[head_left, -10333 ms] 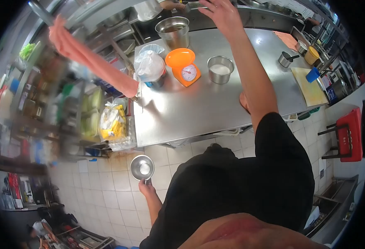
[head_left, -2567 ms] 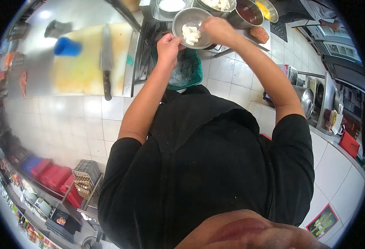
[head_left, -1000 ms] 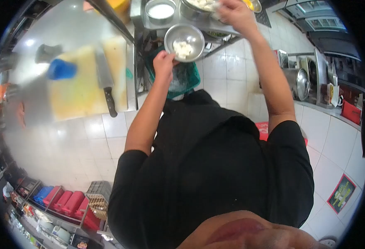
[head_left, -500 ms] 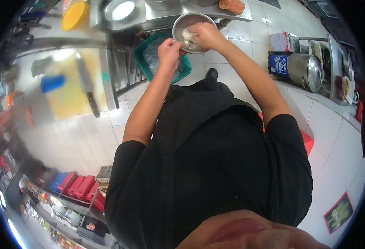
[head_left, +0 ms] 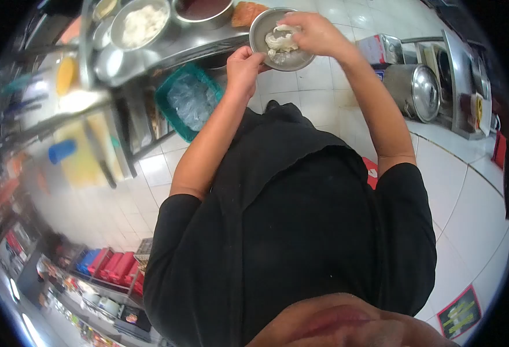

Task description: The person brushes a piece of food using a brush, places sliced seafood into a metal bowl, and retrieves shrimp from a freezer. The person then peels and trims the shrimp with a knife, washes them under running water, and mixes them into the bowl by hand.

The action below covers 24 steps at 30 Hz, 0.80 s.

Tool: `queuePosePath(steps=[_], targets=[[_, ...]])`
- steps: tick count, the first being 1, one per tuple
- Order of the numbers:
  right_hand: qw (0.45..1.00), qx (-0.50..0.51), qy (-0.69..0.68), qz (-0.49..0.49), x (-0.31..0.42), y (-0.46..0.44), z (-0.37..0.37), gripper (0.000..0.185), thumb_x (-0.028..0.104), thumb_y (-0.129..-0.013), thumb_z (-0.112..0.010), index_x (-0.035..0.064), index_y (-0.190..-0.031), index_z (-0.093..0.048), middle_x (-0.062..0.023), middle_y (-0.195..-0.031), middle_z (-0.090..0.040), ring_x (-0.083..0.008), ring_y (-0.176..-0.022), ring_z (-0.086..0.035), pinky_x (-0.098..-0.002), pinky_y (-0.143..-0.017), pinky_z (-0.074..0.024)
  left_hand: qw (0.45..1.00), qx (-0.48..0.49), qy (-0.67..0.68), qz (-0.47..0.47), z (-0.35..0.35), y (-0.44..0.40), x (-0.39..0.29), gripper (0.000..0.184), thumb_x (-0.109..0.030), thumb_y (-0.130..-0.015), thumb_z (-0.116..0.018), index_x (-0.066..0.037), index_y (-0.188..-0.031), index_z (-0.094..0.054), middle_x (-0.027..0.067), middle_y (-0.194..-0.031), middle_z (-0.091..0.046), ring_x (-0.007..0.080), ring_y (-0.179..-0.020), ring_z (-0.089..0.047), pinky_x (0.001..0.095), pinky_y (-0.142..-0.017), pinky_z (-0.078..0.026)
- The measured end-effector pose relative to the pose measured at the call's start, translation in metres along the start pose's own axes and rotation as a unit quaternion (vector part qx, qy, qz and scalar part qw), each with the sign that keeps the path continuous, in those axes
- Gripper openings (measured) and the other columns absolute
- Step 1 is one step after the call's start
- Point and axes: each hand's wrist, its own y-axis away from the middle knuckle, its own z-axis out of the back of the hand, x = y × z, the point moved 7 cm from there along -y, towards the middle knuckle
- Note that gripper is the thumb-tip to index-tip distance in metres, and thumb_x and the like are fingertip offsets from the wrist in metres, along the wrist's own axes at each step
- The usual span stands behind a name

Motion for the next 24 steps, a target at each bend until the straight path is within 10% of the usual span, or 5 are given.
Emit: queuePosePath(steps=[3,10,13,14,24], targets=[[0.974,-0.010,0.223,-0.043,-0.015,0.017,-0.023,0.032,0.003,-0.073,-0.056,0.0072,-0.102,-0.067,-0.0138,-0.106,-0.067,-0.0256,-0.094,-0.065,-0.0364,-0.082,-0.0510,0.999,0.028,-0.016,-0.002,-0.033,-0.022,0.007,0.024,0.001,-0.082,-0.063,-0.008,-0.066,-0.047,0.0010,-0.068,-0.056,0.0116,-0.059,-0.057,0.0323,-0.063,-0.058],[0.969,0.013,-0.006,-0.245,-0.085,0.037,0.052,0.024,0.011,-0.077,-0.063,0.0069,-0.100,-0.068,-0.0083,-0.085,-0.069,-0.0172,-0.076,-0.064,-0.0324,-0.071,-0.0511,0.992,0.108,-0.051,0.038,-0.094,-0.053,0.028,0.024,0.001,-0.082,-0.061,-0.008,-0.067,-0.046,0.0025,-0.069,-0.056,0.0159,-0.063,-0.062,0.0359,-0.065,-0.059],[0.977,-0.028,-0.128,-0.166,-0.097,0.050,0.085,0.024,0.010,-0.084,-0.058,0.0066,-0.104,-0.070,-0.0054,-0.086,-0.071,-0.0135,-0.078,-0.064,-0.0295,-0.070,-0.0510,0.988,0.127,-0.067,0.047,-0.119,-0.071,0.041,0.024,0.001,-0.083,-0.061,-0.008,-0.067,-0.045,0.0028,-0.068,-0.054,0.0161,-0.064,-0.062,0.0362,-0.066,-0.059],[0.997,-0.068,0.012,-0.034,-0.081,0.047,0.104,0.013,0.008,-0.081,-0.062,0.0003,-0.088,-0.069,-0.0099,-0.066,-0.065,-0.0145,-0.053,-0.059,-0.0302,-0.051,-0.0464,0.988,0.127,-0.076,0.051,-0.126,-0.076,0.047,0.024,0.001,-0.083,-0.060,-0.008,-0.068,-0.045,0.0029,-0.068,-0.054,0.0159,-0.064,-0.062,0.0362,-0.066,-0.059],[0.940,-0.206,-0.129,-0.238,-0.214,0.092,0.211,0.023,0.010,-0.085,-0.057,0.0057,-0.103,-0.070,-0.0064,-0.082,-0.069,-0.0137,-0.074,-0.063,-0.0307,-0.068,-0.0503,0.979,0.156,-0.089,0.096,-0.274,-0.154,0.098,0.021,0.002,-0.083,-0.060,-0.007,-0.070,-0.046,0.0061,-0.072,-0.058,0.0195,-0.065,-0.063,0.0389,-0.069,-0.060]])
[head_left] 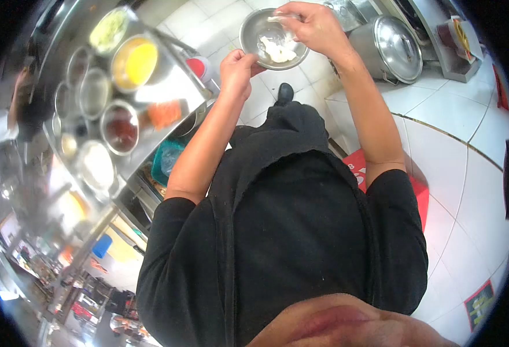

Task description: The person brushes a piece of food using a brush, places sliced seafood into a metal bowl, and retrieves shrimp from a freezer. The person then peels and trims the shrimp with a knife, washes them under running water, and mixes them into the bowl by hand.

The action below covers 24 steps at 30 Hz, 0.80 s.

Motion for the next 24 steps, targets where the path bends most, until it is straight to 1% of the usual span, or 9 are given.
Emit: queuePosePath(steps=[5,9,10,13,17,18,19,21,24], targets=[[0.990,0.045,0.132,0.023,-0.092,-0.057,0.074,0.027,0.007,-0.086,-0.053,0.0074,-0.106,-0.071,-0.0110,-0.094,-0.072,-0.0166,-0.082,-0.067,-0.0323,-0.075,-0.0512,0.999,0.006,-0.022,0.025,-0.099,-0.077,-0.004,0.023,0.001,-0.084,-0.060,-0.008,-0.070,-0.044,0.0069,-0.072,-0.058,0.0199,-0.066,-0.064,0.0398,-0.069,-0.060],[0.994,-0.050,0.088,0.037,-0.105,-0.095,0.148,0.031,0.007,-0.081,-0.058,0.0093,-0.110,-0.067,-0.0162,-0.096,-0.069,-0.0266,-0.081,-0.067,-0.0355,-0.077,-0.0522,1.000,0.024,0.005,0.004,-0.153,-0.136,-0.015,0.025,0.001,-0.084,-0.060,-0.009,-0.068,-0.044,0.0062,-0.072,-0.058,0.0193,-0.064,-0.064,0.0389,-0.069,-0.061],[0.983,0.011,0.180,0.041,-0.118,-0.107,0.143,0.027,0.009,-0.079,-0.061,0.0077,-0.105,-0.067,-0.0153,-0.094,-0.068,-0.0309,-0.082,-0.066,-0.0395,-0.077,-0.0527,1.000,0.026,0.007,0.005,-0.165,-0.151,-0.019,0.025,0.002,-0.084,-0.060,-0.009,-0.067,-0.044,0.0061,-0.072,-0.058,0.0193,-0.063,-0.064,0.0386,-0.068,-0.061],[0.939,0.004,0.334,0.077,-0.146,-0.139,0.136,0.023,0.009,-0.077,-0.061,0.0072,-0.099,-0.067,-0.0151,-0.094,-0.067,-0.0349,-0.086,-0.065,-0.0433,-0.078,-0.0526,0.999,0.037,-0.015,0.008,-0.202,-0.197,-0.031,0.026,0.002,-0.083,-0.061,-0.008,-0.066,-0.044,0.0057,-0.071,-0.057,0.0181,-0.061,-0.063,0.0364,-0.066,-0.062],[0.955,-0.102,0.257,0.109,-0.218,-0.227,0.178,0.023,0.010,-0.074,-0.062,0.0083,-0.096,-0.067,-0.0152,-0.094,-0.066,-0.0360,-0.086,-0.063,-0.0459,-0.077,-0.0513,0.997,0.044,-0.056,0.005,-0.226,-0.277,-0.034,0.024,0.002,-0.083,-0.061,-0.007,-0.067,-0.045,0.0060,-0.070,-0.057,0.0166,-0.061,-0.062,0.0343,-0.064,-0.062],[0.966,-0.053,0.254,0.006,-0.227,-0.249,0.197,0.024,0.012,-0.074,-0.063,0.0073,-0.097,-0.067,-0.0138,-0.088,-0.068,-0.0301,-0.082,-0.066,-0.0417,-0.075,-0.0515,0.997,0.053,-0.057,-0.003,-0.234,-0.301,-0.039,0.024,0.002,-0.083,-0.060,-0.007,-0.066,-0.045,0.0063,-0.070,-0.058,0.0166,-0.061,-0.062,0.0340,-0.064,-0.062],[0.984,-0.066,0.145,-0.075,-0.244,-0.285,0.244,0.026,0.013,-0.074,-0.063,0.0049,-0.099,-0.067,-0.0123,-0.083,-0.068,-0.0237,-0.078,-0.067,-0.0376,-0.073,-0.0508,0.996,0.074,-0.058,0.000,-0.252,-0.344,-0.043,0.024,0.002,-0.083,-0.060,-0.007,-0.066,-0.045,0.0066,-0.070,-0.058,0.0166,-0.061,-0.063,0.0336,-0.064,-0.062],[0.982,-0.072,0.132,-0.114,-0.231,-0.313,0.288,0.027,0.010,-0.075,-0.063,0.0040,-0.101,-0.067,-0.0119,-0.083,-0.068,-0.0186,-0.078,-0.066,-0.0336,-0.074,-0.0511,0.994,0.093,-0.045,0.022,-0.274,-0.394,-0.052,0.024,0.002,-0.082,-0.061,-0.007,-0.066,-0.045,0.0077,-0.072,-0.060,0.0169,-0.062,-0.063,0.0334,-0.062,-0.061],[0.991,-0.088,0.030,-0.095,-0.269,-0.355,0.317,0.030,0.009,-0.074,-0.063,0.0038,-0.103,-0.066,-0.0139,-0.093,-0.068,-0.0229,-0.087,-0.067,-0.0346,-0.081,-0.0517,0.991,0.120,-0.036,0.048,-0.312,-0.461,-0.076,0.025,0.003,-0.082,-0.061,-0.008,-0.066,-0.045,0.0079,-0.072,-0.060,0.0174,-0.063,-0.064,0.0327,-0.061,-0.061]])
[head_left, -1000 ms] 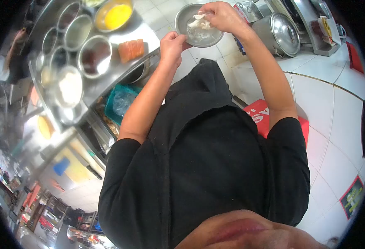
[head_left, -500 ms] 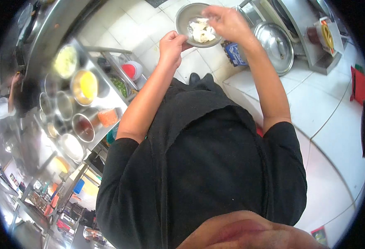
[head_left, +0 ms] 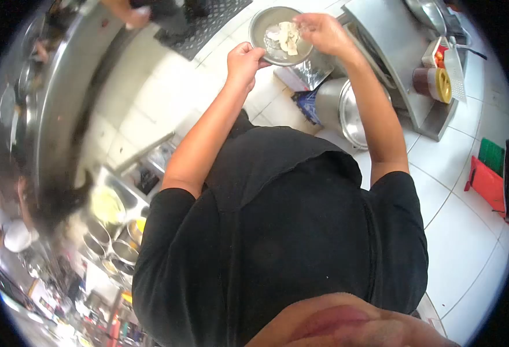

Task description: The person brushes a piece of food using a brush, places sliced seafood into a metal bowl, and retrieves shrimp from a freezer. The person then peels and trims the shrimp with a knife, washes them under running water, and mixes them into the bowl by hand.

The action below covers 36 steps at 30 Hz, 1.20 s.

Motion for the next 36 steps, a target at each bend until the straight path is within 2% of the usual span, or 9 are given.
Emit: queuePosePath(steps=[3,7,11,13,16,23,27,32,36], targets=[[0.961,-0.064,0.249,0.100,0.018,-0.037,0.007,0.035,0.009,-0.073,-0.064,0.0084,-0.108,-0.066,-0.0153,-0.108,-0.065,-0.0287,-0.099,-0.065,-0.0375,-0.088,-0.0508,0.999,0.041,-0.015,0.000,-0.029,-0.068,-0.029,0.026,0.003,-0.082,-0.061,-0.008,-0.065,-0.044,0.0063,-0.069,-0.058,0.0164,-0.061,-0.063,0.0318,-0.060,-0.060],[0.948,-0.047,0.313,0.029,-0.022,-0.108,-0.011,0.022,0.014,-0.074,-0.064,0.0111,-0.096,-0.065,-0.0136,-0.099,-0.064,-0.0356,-0.090,-0.064,-0.0457,-0.079,-0.0504,0.994,0.054,-0.087,0.021,-0.061,-0.143,-0.045,0.029,0.003,-0.082,-0.060,-0.008,-0.062,-0.042,0.0031,-0.065,-0.051,0.0135,-0.055,-0.056,0.0305,-0.056,-0.059],[0.994,-0.082,0.067,0.021,-0.076,-0.181,0.043,0.011,0.010,-0.079,-0.059,0.0059,-0.087,-0.064,-0.0170,-0.081,-0.066,-0.0289,-0.080,-0.067,-0.0420,-0.072,-0.0510,0.993,0.047,-0.085,0.064,-0.077,-0.209,-0.058,0.025,0.003,-0.082,-0.060,-0.006,-0.065,-0.044,0.0068,-0.068,-0.055,0.0154,-0.058,-0.060,0.0299,-0.055,-0.060],[0.996,-0.066,-0.012,-0.052,-0.088,-0.218,0.085,0.018,0.003,-0.081,-0.056,0.0050,-0.097,-0.066,-0.0058,-0.078,-0.066,-0.0112,-0.065,-0.057,-0.0294,-0.059,-0.0488,0.995,0.052,-0.079,0.041,-0.089,-0.255,-0.071,0.024,0.003,-0.083,-0.060,-0.005,-0.066,-0.045,0.0076,-0.070,-0.057,0.0155,-0.058,-0.061,0.0296,-0.056,-0.060],[0.982,-0.022,-0.181,-0.048,-0.083,-0.268,0.135,0.028,0.003,-0.083,-0.052,0.0044,-0.107,-0.065,-0.0043,-0.083,-0.067,-0.0072,-0.061,-0.055,-0.0256,-0.056,-0.0485,0.996,0.042,-0.078,0.031,-0.111,-0.315,-0.086,0.022,0.003,-0.083,-0.059,-0.005,-0.067,-0.046,0.0079,-0.071,-0.057,0.0157,-0.059,-0.062,0.0299,-0.056,-0.061],[0.979,-0.192,0.004,0.066,-0.090,-0.383,0.251,0.036,0.001,-0.081,-0.051,0.0037,-0.114,-0.064,-0.0116,-0.100,-0.071,-0.0173,-0.082,-0.067,-0.0290,-0.076,-0.0531,0.996,0.041,-0.077,0.001,-0.195,-0.451,-0.140,0.020,0.004,-0.083,-0.059,-0.003,-0.069,-0.047,0.0074,-0.072,-0.057,0.0161,-0.062,-0.062,0.0299,-0.057,-0.061],[0.990,-0.038,0.136,0.029,-0.158,-0.467,0.233,0.034,0.003,-0.080,-0.053,0.0009,-0.112,-0.065,-0.0141,-0.098,-0.071,-0.0194,-0.096,-0.067,-0.0308,-0.087,-0.0505,0.998,0.050,-0.046,0.008,-0.241,-0.528,-0.152,0.020,0.005,-0.083,-0.059,-0.003,-0.069,-0.047,0.0079,-0.074,-0.057,0.0153,-0.061,-0.061,0.0291,-0.055,-0.060],[0.949,-0.268,-0.164,-0.019,-0.195,-0.516,0.348,0.030,-0.003,-0.087,-0.046,0.0007,-0.109,-0.065,-0.0086,-0.092,-0.069,-0.0117,-0.078,-0.065,-0.0275,-0.068,-0.0546,0.994,0.059,-0.090,0.034,-0.278,-0.635,-0.135,0.010,0.004,-0.082,-0.059,0.000,-0.079,-0.050,0.0103,-0.080,-0.058,0.0200,-0.069,-0.063,0.0345,-0.062,-0.061],[0.904,-0.379,-0.195,-0.005,-0.264,-0.547,0.436,0.025,-0.003,-0.087,-0.046,-0.0043,-0.106,-0.062,-0.0125,-0.091,-0.068,-0.0156,-0.072,-0.066,-0.0273,-0.065,-0.0557,0.985,0.105,-0.113,0.073,-0.355,-0.721,-0.128,0.007,0.003,-0.081,-0.058,0.004,-0.085,-0.053,0.0135,-0.087,-0.059,0.0231,-0.076,-0.064,0.0357,-0.064,-0.060]])
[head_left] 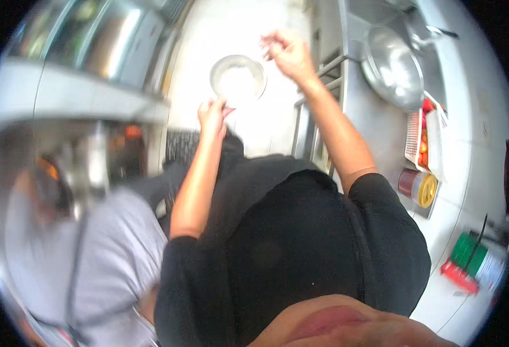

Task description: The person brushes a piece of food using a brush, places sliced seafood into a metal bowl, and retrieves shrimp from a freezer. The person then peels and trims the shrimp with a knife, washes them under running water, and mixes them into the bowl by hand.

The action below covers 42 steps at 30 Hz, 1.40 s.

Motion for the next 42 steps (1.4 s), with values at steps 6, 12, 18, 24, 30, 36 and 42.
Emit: queuePosePath(steps=[6,12,18,24,30,36,42], targets=[[0.963,-0.226,-0.042,-0.142,-0.055,-0.073,0.095,0.023,-0.004,-0.087,-0.048,-0.0054,-0.106,-0.060,-0.0155,-0.097,-0.066,-0.0168,-0.079,-0.065,-0.0286,-0.065,-0.0550,0.994,0.087,-0.025,0.059,-0.073,-0.127,-0.048,0.012,0.004,-0.082,-0.056,-0.003,-0.076,-0.049,0.0092,-0.082,-0.058,0.0183,-0.069,-0.063,0.0343,-0.063,-0.060],[0.896,-0.415,-0.062,-0.149,-0.102,-0.093,0.220,0.020,-0.003,-0.088,-0.052,-0.0052,-0.106,-0.060,-0.0110,-0.092,-0.065,-0.0149,-0.075,-0.063,-0.0266,-0.068,-0.0534,0.984,0.143,-0.058,0.089,-0.145,-0.243,-0.067,0.024,0.002,-0.083,-0.058,-0.010,-0.069,-0.043,0.0031,-0.069,-0.052,0.0117,-0.059,-0.054,0.0312,-0.060,-0.059],[0.822,-0.531,-0.056,-0.196,-0.200,-0.121,0.307,0.023,0.002,-0.088,-0.057,-0.0033,-0.110,-0.058,-0.0098,-0.095,-0.065,-0.0145,-0.078,-0.062,-0.0258,-0.066,-0.0517,0.983,0.125,-0.103,0.082,-0.191,-0.355,-0.063,0.023,0.002,-0.083,-0.058,-0.010,-0.071,-0.043,0.0037,-0.074,-0.054,0.0125,-0.062,-0.056,0.0316,-0.060,-0.059],[0.754,-0.620,-0.115,-0.184,-0.290,-0.231,0.415,0.012,0.003,-0.091,-0.052,-0.0006,-0.097,-0.061,-0.0061,-0.081,-0.063,-0.0121,-0.066,-0.059,-0.0257,-0.056,-0.0480,0.985,0.079,-0.129,0.082,-0.273,-0.439,-0.088,0.015,0.001,-0.084,-0.058,-0.002,-0.098,-0.056,0.0114,-0.095,-0.063,0.0187,-0.077,-0.065,0.0337,-0.066,-0.060],[0.809,-0.553,-0.030,-0.194,-0.380,-0.345,0.546,0.009,0.007,-0.086,-0.052,0.0021,-0.087,-0.059,-0.0099,-0.076,-0.065,-0.0184,-0.066,-0.063,-0.0328,-0.057,-0.0502,0.988,0.081,-0.128,0.042,-0.370,-0.530,-0.107,0.022,-0.002,-0.085,-0.057,0.002,-0.107,-0.060,0.0122,-0.105,-0.064,0.0202,-0.088,-0.066,0.0301,-0.070,-0.057],[0.772,-0.495,0.010,-0.398,-0.486,-0.355,0.568,0.035,0.015,-0.091,-0.056,0.0007,-0.123,-0.054,-0.0149,-0.108,-0.063,-0.0243,-0.085,-0.065,-0.0339,-0.071,-0.0546,0.981,0.141,-0.093,0.099,-0.469,-0.641,-0.082,0.007,0.004,-0.083,-0.056,-0.002,-0.081,-0.054,0.0098,-0.077,-0.061,0.0192,-0.065,-0.064,0.0344,-0.061,-0.060],[0.662,-0.453,0.048,-0.595,-0.555,-0.191,0.552,0.039,0.022,-0.084,-0.061,0.0064,-0.119,-0.057,-0.0095,-0.089,-0.059,-0.0186,-0.064,-0.054,-0.0326,-0.051,-0.0465,0.956,0.231,-0.133,0.123,-0.579,-0.727,-0.065,0.014,0.004,-0.083,-0.057,-0.005,-0.074,-0.051,0.0104,-0.077,-0.063,0.0190,-0.067,-0.065,0.0359,-0.060,-0.059]])
